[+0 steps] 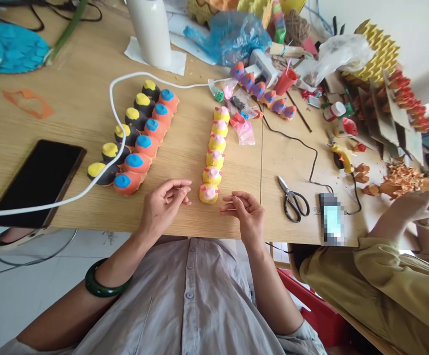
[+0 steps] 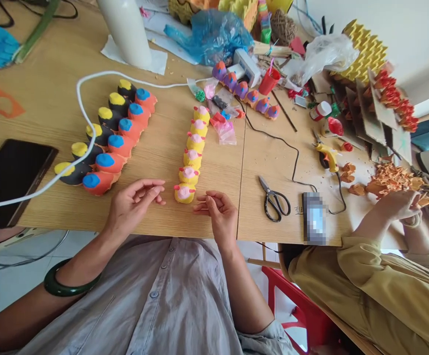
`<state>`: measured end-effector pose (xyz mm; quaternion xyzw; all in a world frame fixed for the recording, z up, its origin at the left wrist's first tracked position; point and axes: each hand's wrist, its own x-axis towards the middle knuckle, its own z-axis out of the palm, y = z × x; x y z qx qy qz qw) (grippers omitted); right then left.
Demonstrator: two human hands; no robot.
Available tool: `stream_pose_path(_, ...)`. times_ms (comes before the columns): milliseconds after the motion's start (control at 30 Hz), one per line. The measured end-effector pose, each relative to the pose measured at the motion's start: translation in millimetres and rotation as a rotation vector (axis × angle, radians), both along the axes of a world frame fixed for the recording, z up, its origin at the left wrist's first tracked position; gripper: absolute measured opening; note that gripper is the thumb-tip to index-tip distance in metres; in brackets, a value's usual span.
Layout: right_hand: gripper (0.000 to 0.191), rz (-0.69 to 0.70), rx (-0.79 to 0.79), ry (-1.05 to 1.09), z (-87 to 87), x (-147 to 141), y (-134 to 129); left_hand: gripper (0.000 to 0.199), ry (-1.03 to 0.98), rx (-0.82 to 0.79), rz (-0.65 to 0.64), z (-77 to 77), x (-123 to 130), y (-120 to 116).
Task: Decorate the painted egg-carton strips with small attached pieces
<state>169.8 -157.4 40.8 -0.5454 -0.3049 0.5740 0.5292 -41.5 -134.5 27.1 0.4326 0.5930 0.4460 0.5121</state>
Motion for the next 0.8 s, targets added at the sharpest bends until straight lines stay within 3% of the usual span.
stream_pose_path(233, 0.032, -0.036, 0.053, -0.047, 3.9, 14, 34, 0.030, 0.182, 0.147, -0.032, -13.9, -8, -12)
stream_pose_path(567, 0.034, -0.177, 0.083, -0.007, -9.8, 38, 141, 0.025, 0.224, 0.220, -0.123, -20.4, -7, -11)
stream_pose_path(667, 0.039, -0.262, 0.174, -0.111, -19.4, 40, 152, 0.022, 0.210, 0.230, -0.125, -18.2, -6, -12)
stream_pose_path(800, 0.036, -0.308, 0.219, -0.156, -29.0, 48, 148, 0.019, 0.219, 0.231, -0.134, -16.0, -4, -15)
